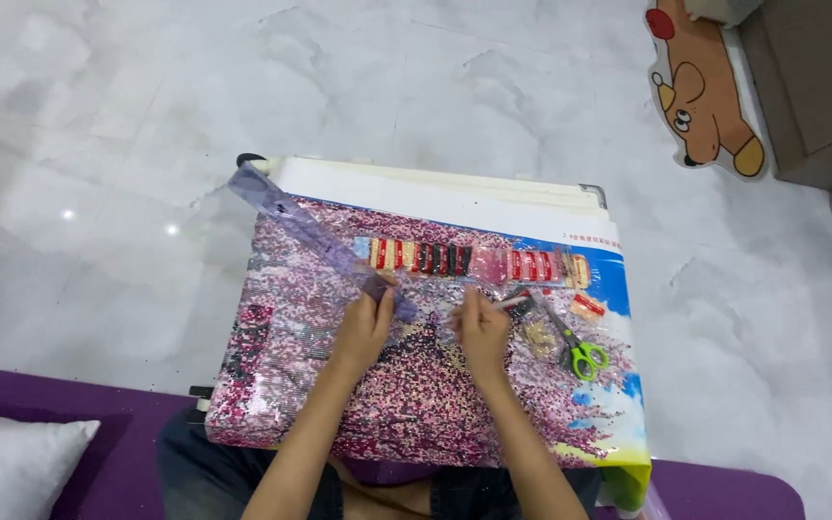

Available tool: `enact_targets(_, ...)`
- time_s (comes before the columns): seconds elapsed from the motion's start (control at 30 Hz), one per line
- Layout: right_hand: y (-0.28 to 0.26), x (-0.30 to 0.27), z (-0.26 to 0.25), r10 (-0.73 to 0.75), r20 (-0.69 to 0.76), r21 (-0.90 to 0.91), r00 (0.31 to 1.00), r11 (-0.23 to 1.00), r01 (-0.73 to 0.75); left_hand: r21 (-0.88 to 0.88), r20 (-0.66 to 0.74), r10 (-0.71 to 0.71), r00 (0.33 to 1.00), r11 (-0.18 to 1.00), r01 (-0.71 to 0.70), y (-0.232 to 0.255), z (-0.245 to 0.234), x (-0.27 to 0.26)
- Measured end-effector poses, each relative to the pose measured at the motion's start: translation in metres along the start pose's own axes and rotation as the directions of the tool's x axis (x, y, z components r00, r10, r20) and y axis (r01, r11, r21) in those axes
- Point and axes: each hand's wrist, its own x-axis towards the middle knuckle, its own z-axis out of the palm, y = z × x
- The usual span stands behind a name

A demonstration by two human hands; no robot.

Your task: The person works on a diamond painting by holding a ruler to the canvas with one hand and using a needle with the other hand to pick up and place resin diamonds onto the fabric, occasionally also using the needle to pierce the fabric.

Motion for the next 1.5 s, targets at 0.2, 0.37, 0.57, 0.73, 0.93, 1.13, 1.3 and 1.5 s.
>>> enact_targets(0.2,0.025,0.0,0.035,-0.465,0.095,-0.254,0.88,0.844,0.473,0.001,0.047,0.036,0.998,0.999,-0.036,0.021,-0.012,0.0)
enact_targets(0.37,0.022,0.001,0.035,-0.5,0.123,-0.264,0.857,0.816,0.514,0.04,0.062,0.008,0.998,0.999,-0.011,0.028,-0.016,0.0)
enact_targets(0.57,0.005,-0.004,0.032,-0.505,0.174,-0.274,0.845,0.8,0.534,0.001,0.062,-0.017,0.998,1.0,0.017,0.027,-0.017,0.001)
enact_targets(0.73,0.018,-0.001,0.035,-0.471,0.206,-0.21,0.858,0.835,0.509,0.008,0.065,-0.021,0.998,1.0,0.021,0.022,-0.018,0.001)
enact_targets(0.93,0.022,-0.001,0.036,-0.459,0.241,-0.251,0.855,0.821,0.512,0.019,0.081,-0.027,0.996,1.0,0.025,0.017,-0.014,0.003)
enact_targets(1.13,0.026,-0.002,0.036,-0.482,0.244,-0.267,0.841,0.801,0.536,-0.015,0.077,-0.036,0.996,0.999,0.037,0.013,-0.011,0.005)
enact_targets(1.3,0.035,0.0,0.034,-0.42,0.205,-0.247,0.884,0.852,0.462,-0.031,0.032,-0.03,0.999,0.999,0.031,0.016,-0.013,0.001)
enact_targets(1.5,0.038,-0.002,0.038,-0.49,0.328,-0.328,0.808,0.743,0.583,-0.063,-0.017,-0.007,1.0,0.998,0.005,0.009,-0.011,0.0)
